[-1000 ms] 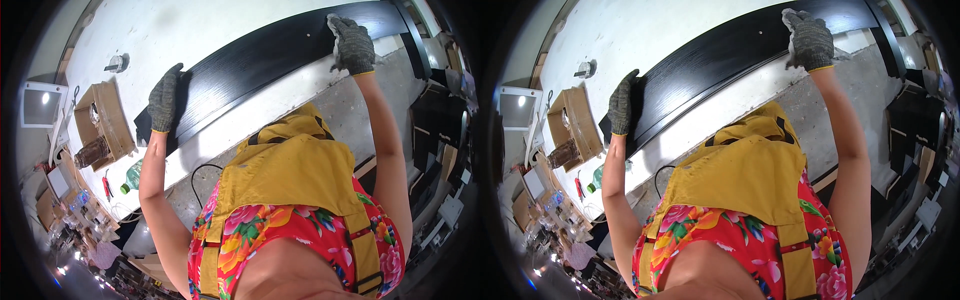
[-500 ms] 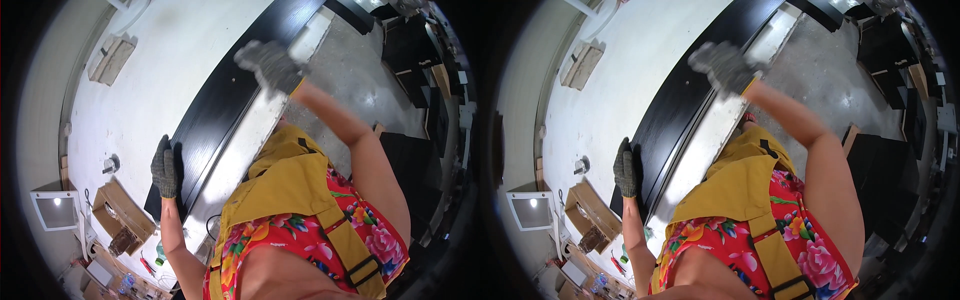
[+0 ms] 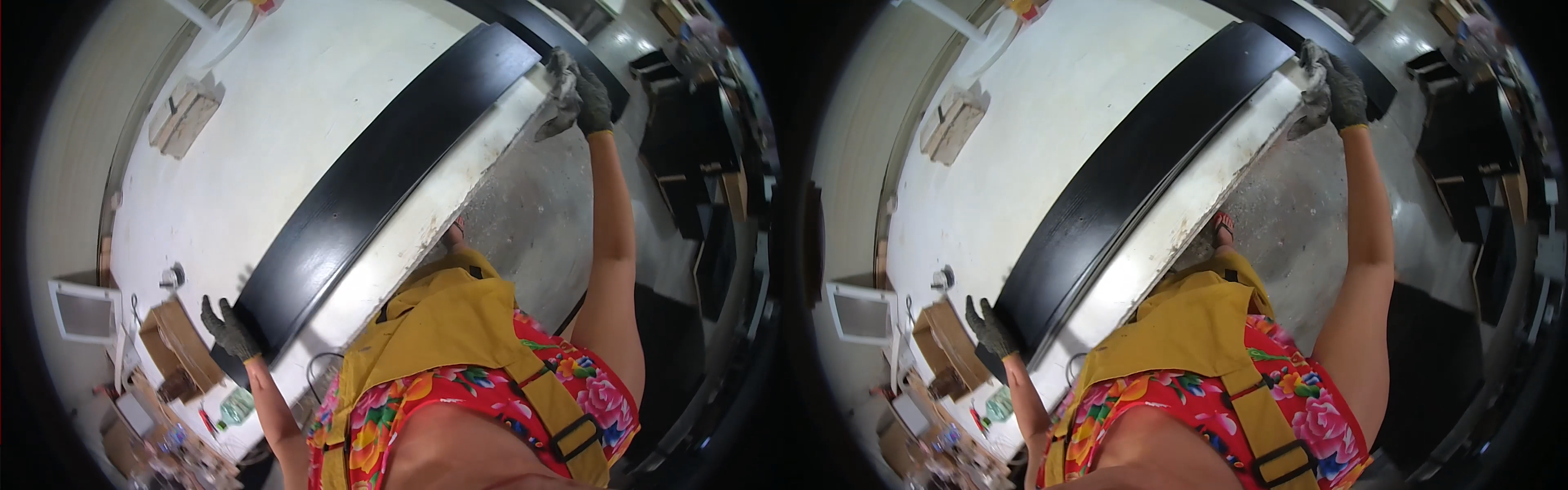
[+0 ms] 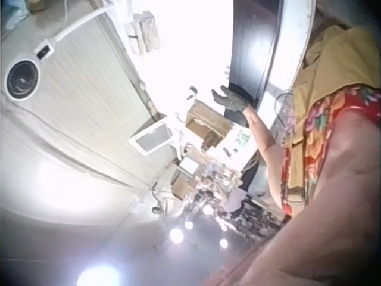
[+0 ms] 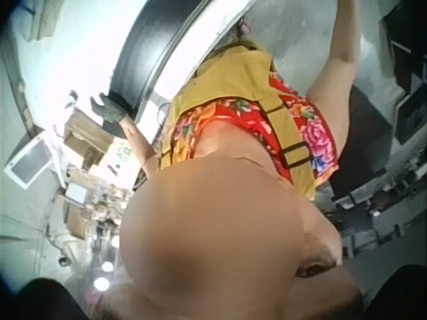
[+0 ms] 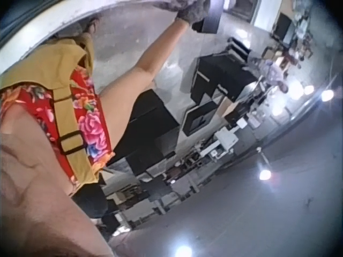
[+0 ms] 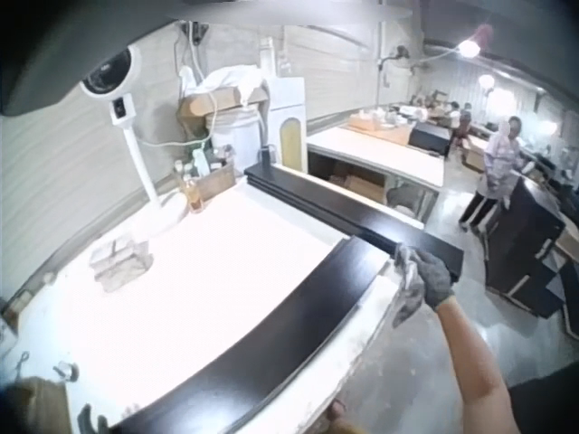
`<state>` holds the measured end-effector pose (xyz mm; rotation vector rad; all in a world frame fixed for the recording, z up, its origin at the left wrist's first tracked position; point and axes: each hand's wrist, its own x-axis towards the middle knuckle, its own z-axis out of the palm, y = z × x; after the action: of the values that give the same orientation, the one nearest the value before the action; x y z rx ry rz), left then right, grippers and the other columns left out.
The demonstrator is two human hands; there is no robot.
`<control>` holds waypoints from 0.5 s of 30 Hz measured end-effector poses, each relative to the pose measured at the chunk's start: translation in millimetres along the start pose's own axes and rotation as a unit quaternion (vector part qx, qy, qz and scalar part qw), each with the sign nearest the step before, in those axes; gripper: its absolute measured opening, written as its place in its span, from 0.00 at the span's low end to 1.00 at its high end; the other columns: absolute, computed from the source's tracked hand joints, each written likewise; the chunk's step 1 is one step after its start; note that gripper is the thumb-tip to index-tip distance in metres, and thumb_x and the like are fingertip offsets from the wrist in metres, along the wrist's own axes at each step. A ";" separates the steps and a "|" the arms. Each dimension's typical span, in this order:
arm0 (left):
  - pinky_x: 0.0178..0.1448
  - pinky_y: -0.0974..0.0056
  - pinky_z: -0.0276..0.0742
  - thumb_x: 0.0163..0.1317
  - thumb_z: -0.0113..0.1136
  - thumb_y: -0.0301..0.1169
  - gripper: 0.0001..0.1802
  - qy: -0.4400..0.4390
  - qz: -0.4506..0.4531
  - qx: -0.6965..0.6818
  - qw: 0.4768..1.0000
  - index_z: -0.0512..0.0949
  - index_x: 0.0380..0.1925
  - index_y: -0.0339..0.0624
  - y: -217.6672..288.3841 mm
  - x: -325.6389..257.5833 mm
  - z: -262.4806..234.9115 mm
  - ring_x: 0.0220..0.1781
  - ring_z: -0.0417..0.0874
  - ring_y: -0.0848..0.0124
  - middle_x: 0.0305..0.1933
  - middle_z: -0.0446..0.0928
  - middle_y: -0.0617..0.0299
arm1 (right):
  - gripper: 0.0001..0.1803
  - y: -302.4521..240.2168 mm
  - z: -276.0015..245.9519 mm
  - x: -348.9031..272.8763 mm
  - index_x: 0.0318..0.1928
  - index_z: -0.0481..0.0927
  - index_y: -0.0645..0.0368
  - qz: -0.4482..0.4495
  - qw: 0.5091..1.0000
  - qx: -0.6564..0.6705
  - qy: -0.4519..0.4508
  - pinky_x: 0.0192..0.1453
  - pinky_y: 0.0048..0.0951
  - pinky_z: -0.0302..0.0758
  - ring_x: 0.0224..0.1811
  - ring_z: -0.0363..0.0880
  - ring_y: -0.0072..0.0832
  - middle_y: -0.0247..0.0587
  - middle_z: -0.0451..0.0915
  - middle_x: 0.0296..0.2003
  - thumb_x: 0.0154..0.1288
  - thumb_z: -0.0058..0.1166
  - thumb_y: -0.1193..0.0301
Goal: The recorder uses a rag and a cleaning solution from a green bottle to wipe down a long black furniture component.
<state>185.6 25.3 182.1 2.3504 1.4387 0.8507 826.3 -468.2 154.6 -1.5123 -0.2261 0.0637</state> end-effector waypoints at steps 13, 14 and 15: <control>0.56 0.58 0.75 0.63 0.57 0.63 0.40 0.008 -0.323 0.024 0.946 0.79 0.54 0.34 -139.2 -24.5 -76.6 0.50 0.82 0.59 0.49 0.84 0.49 | 0.32 0.6 61.3 81.1 0.65 0.73 0.65 -0.085 0.925 -0.297 -0.221 0.69 0.31 0.68 0.64 0.75 0.36 0.50 0.77 0.62 0.69 0.59 0.57; 0.56 0.58 0.75 0.63 0.56 0.64 0.41 -0.008 -0.334 0.049 0.941 0.79 0.55 0.33 -131.4 -17.7 -67.1 0.50 0.82 0.59 0.50 0.84 0.49 | 0.31 5.2 48.7 80.8 0.65 0.73 0.67 -0.069 0.933 -0.272 -0.226 0.69 0.30 0.67 0.64 0.75 0.34 0.50 0.77 0.62 0.70 0.58 0.59; 0.57 0.55 0.75 0.63 0.52 0.67 0.45 -0.030 -0.357 0.107 0.927 0.78 0.56 0.32 -118.2 -8.9 -51.5 0.52 0.83 0.53 0.51 0.83 0.45 | 0.29 3.1 38.7 71.1 0.65 0.73 0.67 -0.062 0.930 -0.307 -0.194 0.69 0.29 0.67 0.64 0.75 0.33 0.49 0.77 0.63 0.71 0.57 0.61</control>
<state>66.0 69.7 161.3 1.7093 2.2246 0.4259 888.9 -417.1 160.8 -2.0980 -0.7104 0.2075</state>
